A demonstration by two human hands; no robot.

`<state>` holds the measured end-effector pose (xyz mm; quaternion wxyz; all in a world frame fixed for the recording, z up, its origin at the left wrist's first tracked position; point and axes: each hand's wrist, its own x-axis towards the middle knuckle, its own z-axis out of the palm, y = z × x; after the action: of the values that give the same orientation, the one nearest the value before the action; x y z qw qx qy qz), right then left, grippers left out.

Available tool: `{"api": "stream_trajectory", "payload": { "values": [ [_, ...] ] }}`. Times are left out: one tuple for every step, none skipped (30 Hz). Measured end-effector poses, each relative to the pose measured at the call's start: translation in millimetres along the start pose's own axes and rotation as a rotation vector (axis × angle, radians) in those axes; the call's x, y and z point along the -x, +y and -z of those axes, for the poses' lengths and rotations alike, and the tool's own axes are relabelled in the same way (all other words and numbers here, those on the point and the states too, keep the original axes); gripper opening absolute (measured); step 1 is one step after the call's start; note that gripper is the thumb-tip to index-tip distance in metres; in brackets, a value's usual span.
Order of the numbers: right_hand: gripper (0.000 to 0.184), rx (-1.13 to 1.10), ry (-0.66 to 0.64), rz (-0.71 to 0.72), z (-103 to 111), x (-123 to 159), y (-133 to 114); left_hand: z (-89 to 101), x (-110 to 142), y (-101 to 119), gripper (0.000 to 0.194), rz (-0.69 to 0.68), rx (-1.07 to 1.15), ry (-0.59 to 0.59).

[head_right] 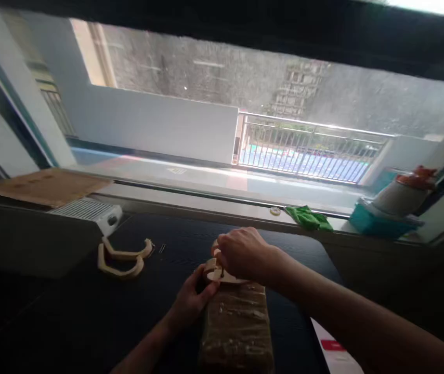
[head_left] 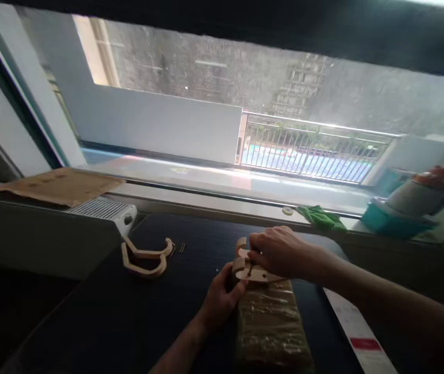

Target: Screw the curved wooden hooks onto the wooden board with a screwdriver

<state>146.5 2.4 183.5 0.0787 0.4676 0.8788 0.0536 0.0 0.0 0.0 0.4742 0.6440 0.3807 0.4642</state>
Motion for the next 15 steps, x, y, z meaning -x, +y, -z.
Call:
{"api": "stream_trajectory", "payload": {
  "values": [
    [0.028,-0.015,-0.023,0.029,3.7,0.4,2.0,0.1,0.1,0.1,0.020,-0.001,0.001,0.001],
    [0.026,-0.030,-0.044,0.053,7.2,0.8,3.7,0.1,0.2,0.3,0.020,-0.002,0.002,0.001],
    [0.023,-0.044,-0.063,0.074,10.4,1.2,5.0,0.1,0.1,0.4,0.021,-0.002,0.004,0.001],
    [0.021,-0.059,-0.081,0.091,13.2,1.8,5.9,0.1,0.1,0.5,0.021,-0.003,0.007,-0.001],
    [0.018,-0.079,-0.098,0.105,15.5,2.3,6.4,0.0,-0.1,0.5,0.021,-0.003,0.009,-0.003],
    [0.016,-0.097,-0.113,0.114,17.2,2.9,6.6,-0.2,-0.3,0.5,0.022,-0.004,0.013,-0.007],
    [0.014,-0.108,-0.125,0.118,18.1,3.3,6.7,-0.4,-0.5,0.4,0.023,-0.004,0.016,-0.011],
    [0.013,-0.114,-0.136,0.119,18.3,3.4,6.9,-0.6,-0.7,0.2,0.023,-0.004,0.020,-0.017],
    [0.012,-0.117,-0.140,0.120,17.6,3.4,7.3,-0.8,-0.8,0.0,0.023,-0.003,0.024,-0.022],
    [0.011,-0.119,-0.136,0.123,16.2,3.0,7.7,-0.9,-0.9,-0.2,0.024,-0.002,0.027,-0.027],
    [0.011,-0.121,-0.123,0.123,14.1,2.4,8.3,-1.0,-1.0,-0.4,0.024,0.000,0.030,-0.029],
    [0.011,-0.121,-0.104,0.117,11.5,1.5,8.8,-0.9,-1.0,-0.5,0.024,0.003,0.033,-0.032],
    [0.013,-0.120,-0.083,0.103,8.6,0.5,9.2,-0.8,-1.1,-0.5,0.023,0.005,0.035,-0.035],
    [0.015,-0.119,-0.060,0.084,5.6,-0.6,9.3,-0.7,-1.1,-0.4,0.023,0.008,0.038,-0.038],
    [0.019,-0.116,-0.041,0.061,2.9,-1.6,9.1,-0.5,-1.2,-0.2,0.023,0.011,0.040,-0.041]
  ]
}}
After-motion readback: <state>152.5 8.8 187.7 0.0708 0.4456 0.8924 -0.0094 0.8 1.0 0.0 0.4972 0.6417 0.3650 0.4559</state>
